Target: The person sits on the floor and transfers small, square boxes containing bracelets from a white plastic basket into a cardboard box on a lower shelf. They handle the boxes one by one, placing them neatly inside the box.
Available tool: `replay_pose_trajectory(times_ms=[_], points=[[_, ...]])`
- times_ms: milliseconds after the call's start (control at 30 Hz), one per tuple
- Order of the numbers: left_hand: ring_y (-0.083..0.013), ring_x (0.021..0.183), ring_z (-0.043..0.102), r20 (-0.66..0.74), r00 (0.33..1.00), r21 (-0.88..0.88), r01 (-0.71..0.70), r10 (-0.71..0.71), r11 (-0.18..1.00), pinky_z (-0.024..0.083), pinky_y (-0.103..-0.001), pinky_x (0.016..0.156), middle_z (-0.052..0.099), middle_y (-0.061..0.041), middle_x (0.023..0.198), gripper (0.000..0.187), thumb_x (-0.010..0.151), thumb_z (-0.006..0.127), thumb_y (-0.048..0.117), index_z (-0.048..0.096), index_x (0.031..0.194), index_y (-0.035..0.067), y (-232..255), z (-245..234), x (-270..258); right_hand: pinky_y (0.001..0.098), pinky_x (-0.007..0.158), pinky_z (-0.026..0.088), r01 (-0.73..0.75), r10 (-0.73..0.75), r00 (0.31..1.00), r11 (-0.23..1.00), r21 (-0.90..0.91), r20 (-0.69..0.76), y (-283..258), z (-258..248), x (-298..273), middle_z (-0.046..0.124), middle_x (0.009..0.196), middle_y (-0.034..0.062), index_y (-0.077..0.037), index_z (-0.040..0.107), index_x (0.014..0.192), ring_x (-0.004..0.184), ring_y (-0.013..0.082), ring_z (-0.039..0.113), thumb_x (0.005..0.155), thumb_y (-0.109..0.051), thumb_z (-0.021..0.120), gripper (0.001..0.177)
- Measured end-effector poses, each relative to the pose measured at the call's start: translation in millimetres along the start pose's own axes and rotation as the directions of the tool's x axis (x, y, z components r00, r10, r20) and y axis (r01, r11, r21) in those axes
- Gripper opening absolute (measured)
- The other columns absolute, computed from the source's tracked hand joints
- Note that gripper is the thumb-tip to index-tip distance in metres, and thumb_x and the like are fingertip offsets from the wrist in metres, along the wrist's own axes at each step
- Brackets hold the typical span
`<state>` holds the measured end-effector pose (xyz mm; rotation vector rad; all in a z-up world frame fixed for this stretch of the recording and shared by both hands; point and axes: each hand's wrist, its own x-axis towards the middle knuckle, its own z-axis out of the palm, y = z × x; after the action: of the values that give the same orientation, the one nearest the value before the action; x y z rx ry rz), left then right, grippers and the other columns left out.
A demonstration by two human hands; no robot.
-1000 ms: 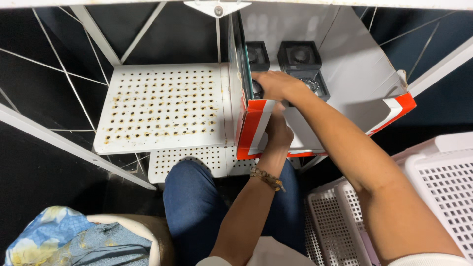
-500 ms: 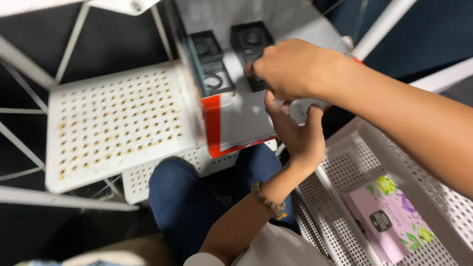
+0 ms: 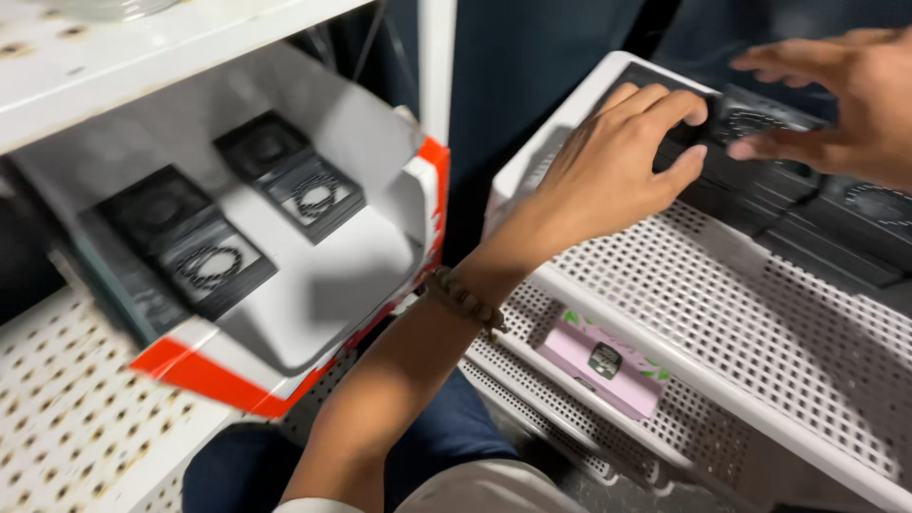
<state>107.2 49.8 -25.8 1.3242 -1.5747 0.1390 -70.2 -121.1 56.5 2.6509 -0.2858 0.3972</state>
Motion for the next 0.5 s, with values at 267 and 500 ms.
replay_pose_trajectory(times_ms=[267, 500], points=[[-0.0419, 0.127, 0.047, 0.406, 0.913, 0.28, -0.088, -0.035, 0.956, 0.036, -0.058, 0.1, 0.056, -0.023, 0.134, 0.054, 0.097, 0.068, 0.038, 0.049, 0.143, 0.017, -14.2, 75.9, 41.1, 0.0362, 0.099, 0.05, -0.556, 0.614, 0.628, 0.784, -0.277, 0.478, 40.1, -1.3, -60.1, 0.057, 0.152, -0.0027, -0.033, 0.039, 0.161, 0.129, 0.0245, 0.062, 0.052, -0.071, 0.076, 0.122], [-0.035, 0.107, 0.056, 0.309, 0.951, 0.337, -0.122, 0.013, 0.933, 0.036, -0.048, 0.093, 0.065, -0.014, 0.11, 0.03, 0.09, 0.072, 0.023, 0.067, 0.12, 0.02, -33.9, 99.2, 32.8, 0.0395, 0.121, 0.028, -0.673, 0.456, 0.632, 0.724, 0.151, 0.627, 19.6, -0.6, -48.8, 0.033, 0.164, 0.0085, -0.02, 0.024, 0.161, 0.151, 0.0296, 0.032, 0.058, -0.051, 0.09, 0.126]])
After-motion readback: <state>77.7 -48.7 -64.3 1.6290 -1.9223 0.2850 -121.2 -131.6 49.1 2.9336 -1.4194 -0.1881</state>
